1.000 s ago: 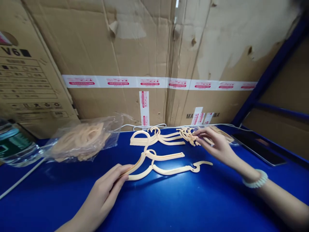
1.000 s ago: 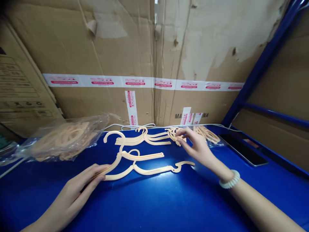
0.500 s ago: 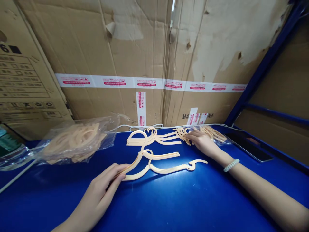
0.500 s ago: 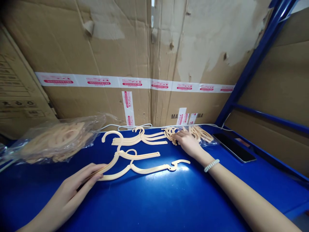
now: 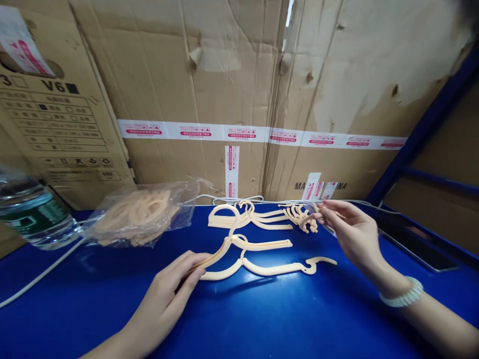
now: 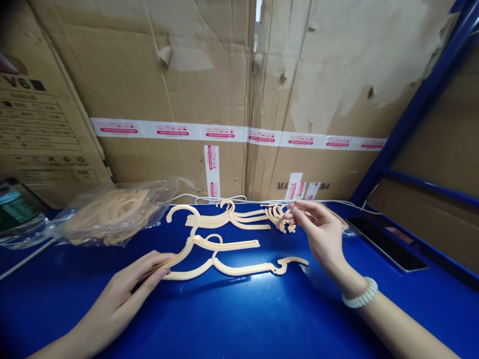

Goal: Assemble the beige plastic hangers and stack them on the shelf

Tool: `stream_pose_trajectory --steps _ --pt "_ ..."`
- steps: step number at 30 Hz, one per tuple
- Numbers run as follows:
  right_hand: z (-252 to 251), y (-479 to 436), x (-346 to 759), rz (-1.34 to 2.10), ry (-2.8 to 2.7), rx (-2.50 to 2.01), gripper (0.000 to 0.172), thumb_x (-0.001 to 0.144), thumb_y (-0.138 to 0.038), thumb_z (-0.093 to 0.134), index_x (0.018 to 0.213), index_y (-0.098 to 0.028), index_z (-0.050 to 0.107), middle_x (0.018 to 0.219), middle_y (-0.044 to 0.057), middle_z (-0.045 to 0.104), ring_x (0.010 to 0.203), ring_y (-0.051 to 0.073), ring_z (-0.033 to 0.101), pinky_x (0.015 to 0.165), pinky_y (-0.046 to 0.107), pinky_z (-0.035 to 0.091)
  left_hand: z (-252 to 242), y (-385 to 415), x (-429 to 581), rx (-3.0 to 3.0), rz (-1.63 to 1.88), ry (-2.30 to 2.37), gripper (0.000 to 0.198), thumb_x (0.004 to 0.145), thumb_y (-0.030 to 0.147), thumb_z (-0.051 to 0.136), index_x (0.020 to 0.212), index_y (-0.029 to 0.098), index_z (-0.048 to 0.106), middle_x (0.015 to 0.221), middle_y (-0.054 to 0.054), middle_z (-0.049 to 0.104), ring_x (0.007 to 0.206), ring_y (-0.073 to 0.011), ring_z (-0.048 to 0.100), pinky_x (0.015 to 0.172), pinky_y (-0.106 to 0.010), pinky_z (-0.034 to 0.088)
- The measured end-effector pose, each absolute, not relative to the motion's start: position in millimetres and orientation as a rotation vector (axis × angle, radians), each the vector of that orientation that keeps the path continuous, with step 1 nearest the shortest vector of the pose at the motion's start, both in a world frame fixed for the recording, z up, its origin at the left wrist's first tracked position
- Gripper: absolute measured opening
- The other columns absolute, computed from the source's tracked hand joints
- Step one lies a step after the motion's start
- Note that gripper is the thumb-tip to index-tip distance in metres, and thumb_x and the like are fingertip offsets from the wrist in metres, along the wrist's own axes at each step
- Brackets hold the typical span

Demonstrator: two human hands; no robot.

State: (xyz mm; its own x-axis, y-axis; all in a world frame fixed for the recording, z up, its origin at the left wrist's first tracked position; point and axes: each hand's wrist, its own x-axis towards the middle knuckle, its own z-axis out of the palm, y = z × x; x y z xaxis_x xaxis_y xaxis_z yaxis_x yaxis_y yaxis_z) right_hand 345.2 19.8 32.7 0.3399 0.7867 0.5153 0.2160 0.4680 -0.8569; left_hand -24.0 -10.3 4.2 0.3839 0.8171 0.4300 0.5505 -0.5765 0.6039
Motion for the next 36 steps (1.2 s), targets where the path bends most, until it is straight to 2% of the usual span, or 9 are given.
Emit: stream_pose_trajectory --steps 3,7,12,14,17,23,27,31,36 --pt "34.0 8.8 328.1 0.654 -1.195 -0.997 0.028 0.076 -0.040 0.074 0.096 -0.023 0.065 0.088 0.006 0.071 0.078 0.023 0.070 0.071 0.037 0.059 8.4 -11.5 -22.1 2.243 0.974 1.174 0.029 0.096 0.031 0.042 0.121 0.027 0.057 0.099 -0.002 0.066 0.089 -0.0167 0.062 0.077 -0.023 0.050" --pt "31.3 -2.2 314.2 0.877 -1.194 -1.011 0.029 0.072 -0.039 0.077 0.092 -0.021 0.067 0.080 0.006 0.071 0.073 0.022 0.070 0.066 0.035 0.059 10.6 -12.6 -20.9 2.208 0.946 1.184 0.028 0.097 0.031 0.042 0.120 0.026 0.056 0.098 -0.002 0.064 0.088 -0.0159 0.061 0.077 -0.023 0.048" --pt "27.7 -4.6 310.4 0.988 -1.210 -1.041 0.050 0.068 -0.034 0.081 0.114 -0.025 0.062 0.111 0.009 0.064 0.076 0.019 0.068 0.067 0.032 0.059 11.0 -12.7 -20.4 2.200 0.941 1.192 0.026 0.097 0.029 0.042 0.118 0.025 0.057 0.096 -0.001 0.064 0.086 -0.0153 0.061 0.076 -0.023 0.047" --pt "25.6 -2.5 311.4 1.077 -1.184 -1.042 0.059 0.066 -0.033 0.082 0.120 -0.026 0.059 0.105 0.006 0.064 0.077 0.018 0.068 0.074 0.034 0.059 10.9 -12.5 -20.1 2.204 0.954 1.185 0.026 0.097 0.029 0.043 0.118 0.025 0.058 0.096 -0.001 0.064 0.086 -0.0152 0.060 0.075 -0.023 0.047" --pt "22.0 0.3 312.4 1.208 -1.137 -1.058 0.048 0.064 -0.037 0.084 0.105 -0.022 0.064 0.082 0.002 0.064 0.080 0.021 0.068 0.083 0.037 0.058 11.0 -12.2 -19.9 2.208 0.976 1.163 0.025 0.097 0.028 0.042 0.115 0.025 0.058 0.096 -0.002 0.064 0.086 -0.0151 0.060 0.076 -0.023 0.047" --pt "20.3 -0.1 311.1 1.327 -1.037 -1.078 0.033 0.060 -0.034 0.087 0.075 -0.018 0.063 0.079 0.000 0.063 0.086 0.021 0.069 0.085 0.031 0.055 12.5 -12.8 -20.8 2.266 0.952 1.126 0.023 0.097 0.023 0.042 0.113 0.026 0.058 0.099 0.001 0.063 0.090 -0.0122 0.059 0.078 -0.020 0.045" --pt "21.7 -0.6 311.4 1.393 -1.115 -1.070 0.028 0.064 -0.032 0.085 0.072 -0.017 0.064 0.077 0.002 0.066 0.092 0.020 0.067 0.078 0.023 0.054 11.2 -13.0 -22.2 2.319 0.971 1.105 0.022 0.096 0.022 0.043 0.112 0.026 0.058 0.100 0.000 0.063 0.091 -0.0130 0.060 0.078 -0.020 0.046" --pt "25.5 -2.0 310.5 1.466 -1.156 -1.059 0.025 0.068 -0.033 0.083 0.073 -0.016 0.064 0.084 0.004 0.067 0.102 0.019 0.062 0.080 0.022 0.053 9.0 -12.1 -23.1 2.344 0.981 1.082 0.022 0.096 0.022 0.044 0.113 0.026 0.058 0.102 0.000 0.063 0.093 -0.0134 0.060 0.079 -0.020 0.047" --pt "28.5 -3.7 311.0 1.622 -1.103 -1.040 0.025 0.070 -0.031 0.081 0.075 -0.015 0.063 0.103 0.008 0.068 0.088 0.016 0.066 0.073 0.025 0.056 8.8 -11.0 -23.1 2.402 0.996 1.063 0.022 0.095 0.023 0.045 0.114 0.024 0.058 0.106 -0.002 0.064 0.096 -0.0140 0.061 0.082 -0.021 0.048"
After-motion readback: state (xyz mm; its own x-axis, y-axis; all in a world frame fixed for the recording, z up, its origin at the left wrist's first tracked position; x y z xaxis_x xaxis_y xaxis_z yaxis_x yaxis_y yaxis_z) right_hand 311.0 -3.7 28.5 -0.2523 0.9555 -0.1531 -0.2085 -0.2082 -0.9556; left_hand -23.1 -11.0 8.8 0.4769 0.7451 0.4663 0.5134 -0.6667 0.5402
